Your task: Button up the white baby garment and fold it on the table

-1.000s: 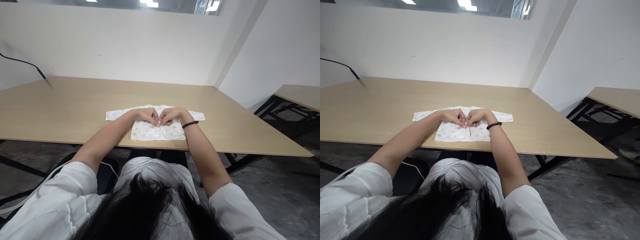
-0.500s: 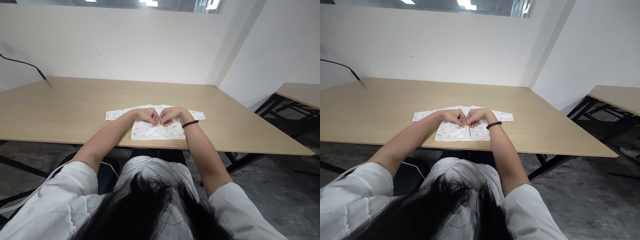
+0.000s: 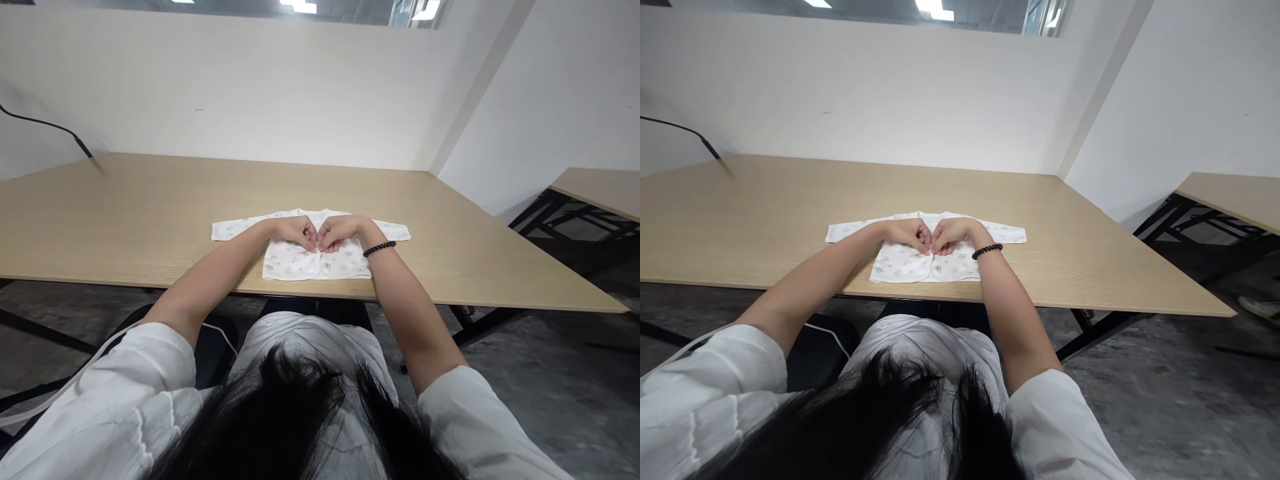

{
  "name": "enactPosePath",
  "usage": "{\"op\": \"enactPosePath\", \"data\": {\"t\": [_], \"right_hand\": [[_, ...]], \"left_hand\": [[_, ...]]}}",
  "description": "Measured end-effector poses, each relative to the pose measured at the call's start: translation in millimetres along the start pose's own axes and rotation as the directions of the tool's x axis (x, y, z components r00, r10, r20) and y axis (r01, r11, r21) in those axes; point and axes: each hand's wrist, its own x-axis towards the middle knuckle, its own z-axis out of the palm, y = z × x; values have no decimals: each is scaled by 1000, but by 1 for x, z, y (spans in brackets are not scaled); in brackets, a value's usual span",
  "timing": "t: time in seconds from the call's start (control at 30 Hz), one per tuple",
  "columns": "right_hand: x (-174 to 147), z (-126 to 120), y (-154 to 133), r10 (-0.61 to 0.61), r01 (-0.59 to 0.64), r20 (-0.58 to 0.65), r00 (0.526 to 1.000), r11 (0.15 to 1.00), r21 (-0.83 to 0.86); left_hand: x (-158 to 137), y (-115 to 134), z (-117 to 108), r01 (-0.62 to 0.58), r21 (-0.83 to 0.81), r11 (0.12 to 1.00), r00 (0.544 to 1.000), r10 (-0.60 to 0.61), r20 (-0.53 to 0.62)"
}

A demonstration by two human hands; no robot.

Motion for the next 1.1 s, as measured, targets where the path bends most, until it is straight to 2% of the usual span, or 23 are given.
{"op": "enactPosePath", "data": {"t": [0.23,0.4,0.83,1.1], "right_hand": [[0,4,-4,-11,12,10,1000,1000,-25],[-1,5,-5,-13,14,12,1000,999,-38],[3,2,-2,-2,2,10,1000,998,-55],[1,2,-3,18,-18,1,1000,997,-76]], "left_hand": [[2,-4,-3,12,-30,999,1000,-11,27],[1,0,-4,59,-29,998,997,-58,42],[1,5,-2,89,-18,996,994,-88,60],[4,2,-3,59,-9,998,995,-59,83]]}}
